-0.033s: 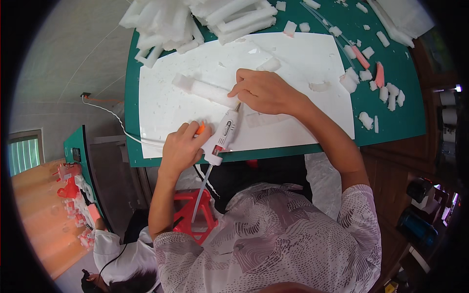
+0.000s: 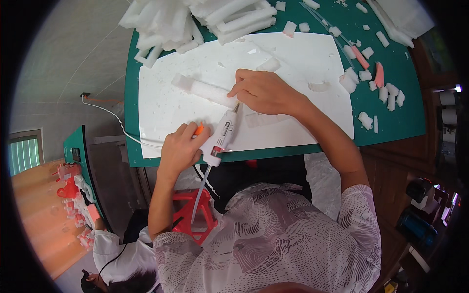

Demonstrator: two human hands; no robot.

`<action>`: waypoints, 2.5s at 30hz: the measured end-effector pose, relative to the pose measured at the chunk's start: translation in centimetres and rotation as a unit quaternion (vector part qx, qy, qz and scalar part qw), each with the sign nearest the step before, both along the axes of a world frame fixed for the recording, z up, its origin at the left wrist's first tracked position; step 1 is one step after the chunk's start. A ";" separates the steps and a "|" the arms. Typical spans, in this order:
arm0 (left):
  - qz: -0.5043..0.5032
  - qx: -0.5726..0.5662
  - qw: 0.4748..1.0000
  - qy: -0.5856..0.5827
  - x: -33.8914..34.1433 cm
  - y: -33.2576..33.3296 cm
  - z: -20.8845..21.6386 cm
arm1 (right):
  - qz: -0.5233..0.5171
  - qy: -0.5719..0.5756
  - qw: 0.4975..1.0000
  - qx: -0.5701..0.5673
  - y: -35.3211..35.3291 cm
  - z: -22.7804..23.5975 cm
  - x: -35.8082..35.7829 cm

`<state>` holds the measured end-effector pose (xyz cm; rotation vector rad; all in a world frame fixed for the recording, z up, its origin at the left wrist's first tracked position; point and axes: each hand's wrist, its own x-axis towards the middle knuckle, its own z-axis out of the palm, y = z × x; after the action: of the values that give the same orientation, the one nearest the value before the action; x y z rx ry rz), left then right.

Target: Using a hot glue gun to assemble white and pink foam pieces into a vertical structure.

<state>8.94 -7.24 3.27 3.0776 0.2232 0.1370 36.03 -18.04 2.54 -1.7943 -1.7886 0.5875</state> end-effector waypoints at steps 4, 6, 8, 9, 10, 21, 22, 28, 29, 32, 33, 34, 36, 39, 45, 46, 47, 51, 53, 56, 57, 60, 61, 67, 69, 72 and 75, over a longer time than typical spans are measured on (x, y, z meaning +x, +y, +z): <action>0.013 0.008 1.000 -0.009 -0.8 0.0 0.3 | 0.002 -0.013 1.000 0.000 0.1 0.1 0.0; 0.016 0.009 1.000 -0.012 -0.8 -0.1 0.5 | 0.003 -0.008 1.000 0.003 0.1 0.0 0.0; 0.001 0.006 1.000 0.000 -0.1 -0.4 0.4 | 0.005 -0.005 1.000 0.007 0.2 0.0 0.1; 0.003 0.006 1.000 -0.001 0.0 -0.4 0.4 | 0.007 -0.005 1.000 0.008 0.3 0.0 0.0; 0.001 0.004 1.000 0.001 0.3 -0.4 0.2 | 0.006 -0.006 1.000 0.009 0.3 0.0 0.0; 0.018 -0.029 0.999 -0.025 0.2 -0.1 0.1 | -0.041 0.027 0.998 -0.042 0.6 0.4 0.2; 0.022 -0.034 0.999 -0.026 0.4 -0.1 0.2 | -0.039 0.038 0.998 -0.042 0.6 0.3 0.3; 0.024 -0.050 0.998 0.000 0.5 0.1 -0.4 | -0.026 0.075 0.996 -0.029 0.8 0.0 0.4; 0.023 -0.049 0.999 0.000 0.5 0.1 -0.5 | -0.027 0.075 0.996 -0.030 0.8 0.2 0.3; 0.024 -0.051 0.998 0.005 0.5 0.0 -0.3 | -0.033 0.065 0.996 -0.059 0.6 0.8 0.2; 0.026 -0.051 0.998 0.006 0.4 0.0 -0.3 | -0.033 0.061 0.996 -0.058 0.6 0.8 0.2; 0.026 -0.053 0.998 0.006 0.4 0.0 -0.3 | -0.035 0.056 0.996 -0.057 0.6 0.8 0.2; 0.027 -0.055 0.998 0.007 0.4 0.0 -0.3 | -0.033 0.058 0.996 -0.053 0.7 0.4 0.3; 0.026 -0.052 0.998 0.006 0.2 0.1 -0.5 | -0.033 0.059 0.996 -0.053 0.7 0.6 0.3; 0.029 -0.043 0.999 -0.002 -0.5 0.0 -0.3 | -0.028 0.051 0.997 -0.049 0.7 0.5 0.3; 0.032 -0.047 0.998 -0.010 -0.7 0.0 -0.3 | -0.028 0.048 0.997 -0.054 0.7 0.5 0.3; 0.035 -0.051 0.998 -0.017 -0.9 0.1 -0.4 | -0.030 0.048 0.997 -0.055 0.6 0.5 0.4; 0.049 -0.064 0.996 -0.039 -1.6 0.2 -0.5 | -0.029 0.044 0.997 -0.053 0.6 0.7 0.3; 0.051 -0.080 0.995 -0.042 -1.3 0.0 -0.3 | -0.029 0.040 0.997 -0.051 0.7 0.7 0.2; 0.043 -0.086 0.995 -0.038 -0.7 -0.2 -0.5 | -0.025 0.051 0.997 -0.045 0.8 0.3 0.3; 0.042 -0.086 0.995 -0.040 -0.5 -0.2 -0.6 | -0.024 0.061 0.997 -0.043 0.8 0.3 0.4; 0.037 -0.079 0.995 -0.039 -0.2 -0.2 -0.5 | -0.023 0.075 0.997 -0.025 0.6 -0.4 0.4; 0.039 -0.082 0.995 -0.047 -0.4 -0.2 -0.5 | -0.021 0.078 0.997 -0.010 0.5 -0.5 0.6; 0.068 -0.133 0.982 -0.113 -3.7 0.9 -0.5 | -0.073 0.154 0.966 0.197 -0.4 -0.2 2.9; 0.111 -0.161 0.967 -0.160 -5.5 1.2 -0.6 | -0.183 0.178 0.953 0.166 -1.4 0.7 5.0; 0.182 -0.177 0.950 -0.180 -7.9 1.9 -0.7 | -0.208 0.051 0.973 0.092 -2.8 1.8 7.5; 0.223 -0.179 0.936 -0.204 -9.2 3.3 -1.4 | -0.129 0.005 0.985 0.119 -3.3 -1.2 8.3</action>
<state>-0.26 -3.90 1.89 2.5134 0.8147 0.6616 44.29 -21.30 1.31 -1.8116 -1.5152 0.2671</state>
